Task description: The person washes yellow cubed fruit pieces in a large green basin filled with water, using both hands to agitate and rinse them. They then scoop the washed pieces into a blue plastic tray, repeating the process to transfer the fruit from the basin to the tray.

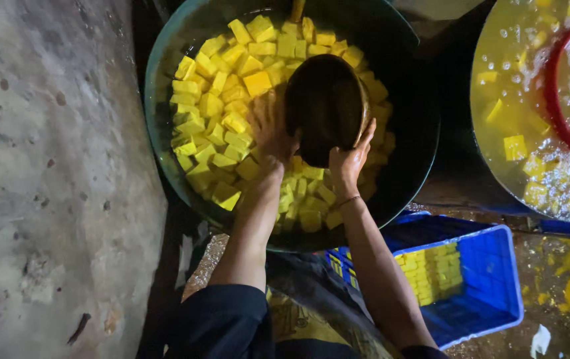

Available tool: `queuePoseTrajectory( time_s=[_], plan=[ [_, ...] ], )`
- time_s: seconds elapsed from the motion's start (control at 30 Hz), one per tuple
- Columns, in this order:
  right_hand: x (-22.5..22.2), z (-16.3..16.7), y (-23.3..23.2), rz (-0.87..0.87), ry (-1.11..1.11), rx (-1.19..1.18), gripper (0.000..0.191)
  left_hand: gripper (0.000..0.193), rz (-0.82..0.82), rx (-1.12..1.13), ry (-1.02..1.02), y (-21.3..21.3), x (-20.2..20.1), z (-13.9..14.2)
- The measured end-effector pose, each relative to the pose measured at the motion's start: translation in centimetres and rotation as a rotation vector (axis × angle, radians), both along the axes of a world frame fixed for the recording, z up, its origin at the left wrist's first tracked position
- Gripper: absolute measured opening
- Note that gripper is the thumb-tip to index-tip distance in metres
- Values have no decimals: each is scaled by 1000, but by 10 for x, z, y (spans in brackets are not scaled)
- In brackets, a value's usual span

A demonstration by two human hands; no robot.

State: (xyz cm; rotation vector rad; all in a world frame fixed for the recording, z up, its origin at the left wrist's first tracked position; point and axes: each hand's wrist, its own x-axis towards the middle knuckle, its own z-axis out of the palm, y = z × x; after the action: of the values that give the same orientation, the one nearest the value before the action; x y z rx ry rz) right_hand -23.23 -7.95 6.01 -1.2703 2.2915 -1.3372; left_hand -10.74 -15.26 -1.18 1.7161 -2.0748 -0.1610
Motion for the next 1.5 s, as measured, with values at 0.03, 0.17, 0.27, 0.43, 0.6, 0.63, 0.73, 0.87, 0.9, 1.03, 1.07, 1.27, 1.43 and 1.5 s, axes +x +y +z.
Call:
queuePoseTrajectory(
  time_s=[0.03,0.17,0.27,0.43,0.6,0.63,0.73,0.87,0.9,1.03,1.07,1.27,1.43,1.5],
  plan=[
    [-1,-2,-1,-9,-4,34,109,101,7,-14,-10,-1,-2,-2],
    [-6,-9,-4,-12,-22,51,108,98,35,-3,-155,-4,-7,-5],
    [-9,-10,-6,-12,-54,58,107,100,10,130,-244,-4,-8,-3],
    [-10,-5,-9,-16,-129,99,105,99,24,106,-320,-5,-7,6],
    [-11,-1,-13,-11,-125,104,100,105,12,167,-352,-6,-6,16],
    [-12,0,-14,-24,-131,117,101,108,-4,220,-415,-6,-6,17],
    [-14,0,-15,-55,-155,172,102,109,-23,282,-467,-8,-7,20],
    [-17,3,-18,-59,-191,202,105,92,252,-191,-753,-9,-4,26],
    [-18,5,-19,-55,-199,187,105,88,212,-132,-649,-8,-3,29],
    [-29,19,-21,-74,-366,244,90,81,51,66,-235,2,-1,45],
    [-34,23,-20,-72,-563,254,79,81,8,115,-137,5,0,48],
    [-79,40,-14,164,-1589,110,46,59,-110,-295,-435,24,17,53],
    [-131,46,-16,333,-1875,-95,43,57,-284,35,-19,93,26,48],
    [-155,51,-15,413,-1796,-177,39,65,-137,410,103,128,13,54]
  ],
)
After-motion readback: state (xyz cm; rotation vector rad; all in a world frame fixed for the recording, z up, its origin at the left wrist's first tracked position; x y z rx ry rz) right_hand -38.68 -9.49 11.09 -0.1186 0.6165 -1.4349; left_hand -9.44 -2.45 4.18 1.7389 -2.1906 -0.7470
